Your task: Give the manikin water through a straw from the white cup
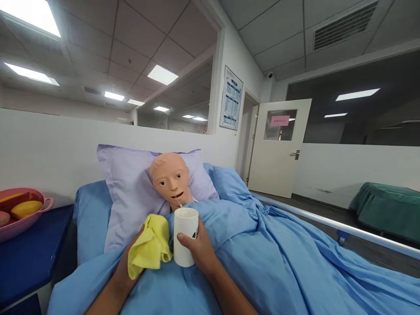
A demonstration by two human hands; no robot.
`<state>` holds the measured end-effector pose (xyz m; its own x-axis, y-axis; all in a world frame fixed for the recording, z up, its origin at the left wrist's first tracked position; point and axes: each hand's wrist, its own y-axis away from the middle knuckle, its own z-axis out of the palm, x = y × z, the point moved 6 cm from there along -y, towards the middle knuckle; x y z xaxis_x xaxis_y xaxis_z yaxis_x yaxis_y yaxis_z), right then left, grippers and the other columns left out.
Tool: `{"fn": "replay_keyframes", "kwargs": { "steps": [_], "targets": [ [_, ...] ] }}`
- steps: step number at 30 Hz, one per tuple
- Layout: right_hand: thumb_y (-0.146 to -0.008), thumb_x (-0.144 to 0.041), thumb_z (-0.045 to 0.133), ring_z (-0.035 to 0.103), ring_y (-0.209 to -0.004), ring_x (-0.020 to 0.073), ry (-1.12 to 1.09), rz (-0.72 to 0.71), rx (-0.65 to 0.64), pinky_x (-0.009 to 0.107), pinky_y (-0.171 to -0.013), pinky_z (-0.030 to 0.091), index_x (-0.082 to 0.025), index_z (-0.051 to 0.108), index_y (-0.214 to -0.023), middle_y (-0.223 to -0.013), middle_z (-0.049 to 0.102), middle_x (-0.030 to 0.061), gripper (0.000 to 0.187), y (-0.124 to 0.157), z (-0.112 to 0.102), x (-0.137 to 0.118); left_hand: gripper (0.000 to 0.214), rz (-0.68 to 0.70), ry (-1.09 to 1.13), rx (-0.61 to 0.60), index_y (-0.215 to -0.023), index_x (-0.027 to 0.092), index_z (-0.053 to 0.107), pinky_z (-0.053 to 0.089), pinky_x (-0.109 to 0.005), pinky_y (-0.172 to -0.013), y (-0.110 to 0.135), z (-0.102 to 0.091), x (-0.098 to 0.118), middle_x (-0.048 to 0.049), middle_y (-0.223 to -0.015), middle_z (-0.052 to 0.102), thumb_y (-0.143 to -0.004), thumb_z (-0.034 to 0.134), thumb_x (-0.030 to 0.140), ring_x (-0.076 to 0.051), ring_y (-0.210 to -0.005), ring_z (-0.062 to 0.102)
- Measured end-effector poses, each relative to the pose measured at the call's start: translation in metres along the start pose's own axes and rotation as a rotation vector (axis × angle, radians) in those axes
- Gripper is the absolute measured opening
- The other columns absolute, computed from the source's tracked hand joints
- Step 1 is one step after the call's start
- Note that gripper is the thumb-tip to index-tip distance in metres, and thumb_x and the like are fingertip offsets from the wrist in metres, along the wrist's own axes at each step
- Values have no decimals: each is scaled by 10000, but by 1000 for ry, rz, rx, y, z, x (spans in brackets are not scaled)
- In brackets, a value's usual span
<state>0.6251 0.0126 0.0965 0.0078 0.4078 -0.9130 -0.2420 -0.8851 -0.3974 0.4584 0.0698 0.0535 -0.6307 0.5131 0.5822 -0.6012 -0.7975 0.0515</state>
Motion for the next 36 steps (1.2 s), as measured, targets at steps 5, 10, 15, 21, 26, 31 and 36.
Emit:
{"fn": "replay_keyframes", "kwargs": {
  "steps": [5,10,15,21,26,31,36],
  "targets": [
    [-653,-518,804,635,-775,232,-10,68,39,327,-651,517,-198,587,-1149,-906,694,58,628,-1,-1,0,423,-20,-21,-62,-1193,96,637,532,-383,-967,-2,0,-3,-125,-1038,732,-937,535,417,-263,-1042,679],
    [-632,-532,809,640,-730,224,-40,117,70,328,-618,527,-183,584,-1143,-900,695,65,659,-1,-1,1,409,-24,4,-82,-1172,120,646,535,-369,-962,-2,0,-3,-104,-1046,732,-944,520,435,-255,-1057,672],
    [-651,-548,800,674,-761,261,-97,154,107,360,-615,548,-182,558,-1159,-945,708,99,671,-1,-2,8,398,-5,-27,-32,-1168,125,650,531,-340,-969,2,2,-1,-85,-1013,740,-928,555,428,-244,-1059,671],
    [-669,-556,793,683,-813,271,-124,123,100,364,-658,560,-176,564,-1172,-928,710,97,671,-1,-3,8,411,7,-29,-13,-1222,125,621,509,-327,-1002,0,-1,-1,-67,-1002,746,-925,574,405,-234,-1069,669],
    [-706,-557,766,669,-833,258,-85,80,56,341,-642,553,-193,557,-1208,-978,701,88,654,-3,-2,10,410,28,-32,-19,-1203,138,629,525,-340,-981,-1,-4,0,-64,-1008,744,-920,575,429,-236,-1055,676],
    [-721,-548,758,650,-846,238,-15,16,2,315,-672,540,-207,567,-1238,-985,697,65,649,-5,4,5,434,-18,8,-102,-1158,138,649,525,-375,-976,-4,0,-4,-93,-1034,737,-934,516,485,-259,-1069,668],
    [-744,-570,732,647,-844,225,8,24,-23,304,-687,537,-230,561,-1275,-1003,698,51,654,-5,6,2,467,-13,-5,-140,-1187,129,642,516,-391,-985,-4,2,-4,-114,-1072,726,-931,508,497,-273,-1093,656]
  ]
}}
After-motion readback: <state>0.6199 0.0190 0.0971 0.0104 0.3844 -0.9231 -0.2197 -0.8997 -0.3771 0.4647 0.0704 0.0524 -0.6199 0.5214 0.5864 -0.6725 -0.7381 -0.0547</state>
